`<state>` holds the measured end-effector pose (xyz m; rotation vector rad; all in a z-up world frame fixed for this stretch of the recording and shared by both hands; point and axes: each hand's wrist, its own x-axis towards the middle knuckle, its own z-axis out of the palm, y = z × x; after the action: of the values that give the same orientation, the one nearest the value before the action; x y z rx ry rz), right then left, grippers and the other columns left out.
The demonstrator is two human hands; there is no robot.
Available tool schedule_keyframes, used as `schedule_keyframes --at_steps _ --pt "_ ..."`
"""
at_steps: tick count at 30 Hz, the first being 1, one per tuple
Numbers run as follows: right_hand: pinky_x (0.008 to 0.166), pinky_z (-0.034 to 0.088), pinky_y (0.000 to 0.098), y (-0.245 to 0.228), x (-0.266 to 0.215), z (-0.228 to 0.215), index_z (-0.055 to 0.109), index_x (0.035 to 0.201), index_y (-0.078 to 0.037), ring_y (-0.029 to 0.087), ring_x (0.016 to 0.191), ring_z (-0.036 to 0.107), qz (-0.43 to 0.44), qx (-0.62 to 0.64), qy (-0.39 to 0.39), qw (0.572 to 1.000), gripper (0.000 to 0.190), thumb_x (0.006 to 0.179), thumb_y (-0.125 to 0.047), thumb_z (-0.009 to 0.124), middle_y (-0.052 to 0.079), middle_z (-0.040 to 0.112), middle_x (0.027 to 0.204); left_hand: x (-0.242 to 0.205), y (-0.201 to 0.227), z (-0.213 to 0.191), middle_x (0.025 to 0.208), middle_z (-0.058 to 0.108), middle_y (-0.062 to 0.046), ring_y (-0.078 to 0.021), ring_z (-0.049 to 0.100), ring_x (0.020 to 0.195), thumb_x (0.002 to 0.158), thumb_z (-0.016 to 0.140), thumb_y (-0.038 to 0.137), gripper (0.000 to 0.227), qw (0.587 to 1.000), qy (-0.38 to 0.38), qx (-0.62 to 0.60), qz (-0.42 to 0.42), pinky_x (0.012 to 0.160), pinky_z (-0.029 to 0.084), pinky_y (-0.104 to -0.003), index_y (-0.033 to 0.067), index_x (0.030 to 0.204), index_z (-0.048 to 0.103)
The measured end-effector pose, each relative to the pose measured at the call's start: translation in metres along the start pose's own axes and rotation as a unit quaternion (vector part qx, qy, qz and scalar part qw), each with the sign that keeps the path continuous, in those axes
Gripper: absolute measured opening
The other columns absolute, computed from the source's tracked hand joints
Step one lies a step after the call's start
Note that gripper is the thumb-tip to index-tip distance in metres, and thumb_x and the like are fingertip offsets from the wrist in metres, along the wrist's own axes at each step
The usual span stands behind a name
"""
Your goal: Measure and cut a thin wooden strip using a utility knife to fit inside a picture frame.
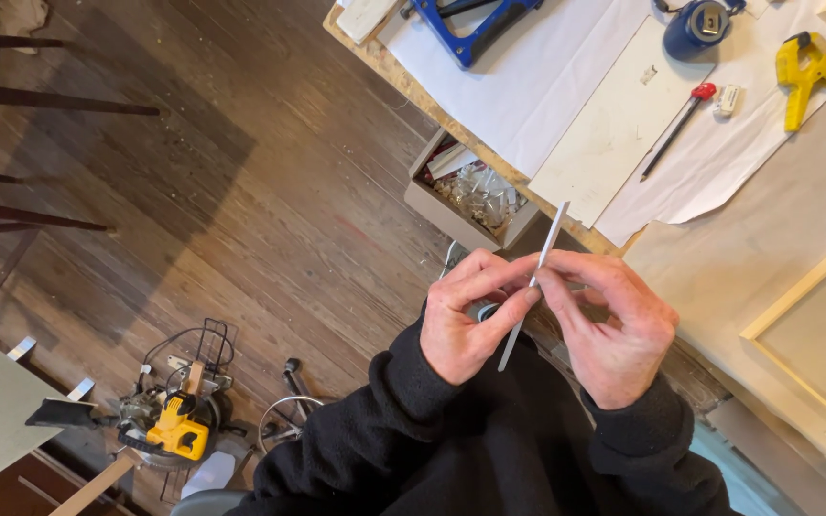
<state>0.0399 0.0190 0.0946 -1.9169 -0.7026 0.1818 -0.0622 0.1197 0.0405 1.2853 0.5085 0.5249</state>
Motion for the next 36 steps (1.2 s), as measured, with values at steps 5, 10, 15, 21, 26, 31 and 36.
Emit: schedule_keyframes --at_steps 5,10,15,21,26,31,36 --pt "0.062 0.066 0.0316 -0.002 -0.002 0.000 0.080 0.104 0.003 0.022 0.080 0.079 0.014 0.024 0.012 1.000 0.015 0.092 0.011 0.085 0.018 0.079 0.096 -0.003 -0.002 0.003 0.092 0.073 -0.006 -0.0124 0.071 0.086 0.096 0.084 0.009 0.034 1.000 0.004 0.011 0.015 0.076 0.066 -0.031 0.0130 0.129 0.080" --pt "0.062 0.067 0.0326 0.000 -0.003 -0.002 0.079 0.103 0.005 0.023 0.081 0.080 0.029 0.052 0.013 0.998 0.014 0.093 0.012 0.084 0.020 0.078 0.097 -0.006 -0.002 0.006 0.092 0.072 -0.006 -0.0131 0.071 0.087 0.096 0.084 0.011 0.034 1.000 0.003 0.016 0.023 0.076 0.065 -0.032 0.0142 0.130 0.080" --pt "0.058 0.065 0.0319 0.005 -0.005 -0.005 0.079 0.100 0.005 0.023 0.075 0.079 0.027 0.047 0.005 0.999 0.014 0.090 0.012 0.086 0.020 0.077 0.092 -0.008 -0.005 0.008 0.092 0.073 -0.006 -0.0127 0.071 0.085 0.096 0.084 0.010 0.034 1.000 0.010 0.000 0.011 0.074 0.066 -0.032 0.0117 0.130 0.079" --pt "0.063 0.066 0.0354 0.004 -0.002 -0.006 0.079 0.121 0.001 0.024 0.075 0.079 -0.030 0.023 -0.006 0.999 0.031 0.092 0.012 0.084 0.018 0.078 0.092 -0.008 -0.003 0.010 0.092 0.073 -0.007 -0.0132 0.072 0.085 0.096 0.084 0.010 0.034 1.000 0.015 -0.010 0.013 0.073 0.066 -0.031 0.0100 0.130 0.079" --pt "0.063 0.066 0.0308 0.012 0.000 -0.001 0.083 0.105 -0.001 0.021 0.078 0.079 -0.015 0.008 -0.013 1.000 0.017 0.091 0.008 0.088 0.015 0.080 0.095 -0.006 -0.010 0.005 0.093 0.074 -0.006 -0.0132 0.074 0.085 0.094 0.086 0.010 0.036 0.999 0.014 -0.027 -0.035 0.072 0.066 -0.027 0.0089 0.130 0.079" --pt "0.061 0.068 0.0383 0.044 0.000 0.014 0.077 0.109 0.002 0.028 0.078 0.078 -0.008 0.025 -0.063 0.998 0.016 0.098 0.013 0.076 0.020 0.076 0.095 -0.007 -0.046 -0.005 0.092 0.074 -0.006 -0.0125 0.075 0.083 0.093 0.086 0.010 0.036 0.995 0.036 -0.045 -0.077 0.069 0.065 -0.025 0.0078 0.129 0.079" --pt "0.062 0.066 0.0435 0.143 -0.029 0.056 0.071 0.113 0.006 0.031 0.084 0.078 0.233 0.099 -0.091 0.963 0.014 0.108 -0.007 0.072 0.023 0.075 0.098 -0.009 -0.124 -0.038 0.101 0.078 -0.013 -0.0235 0.080 0.083 0.093 0.085 0.007 0.032 0.974 0.137 -0.100 -0.148 0.066 0.070 -0.031 0.0033 0.125 0.079"
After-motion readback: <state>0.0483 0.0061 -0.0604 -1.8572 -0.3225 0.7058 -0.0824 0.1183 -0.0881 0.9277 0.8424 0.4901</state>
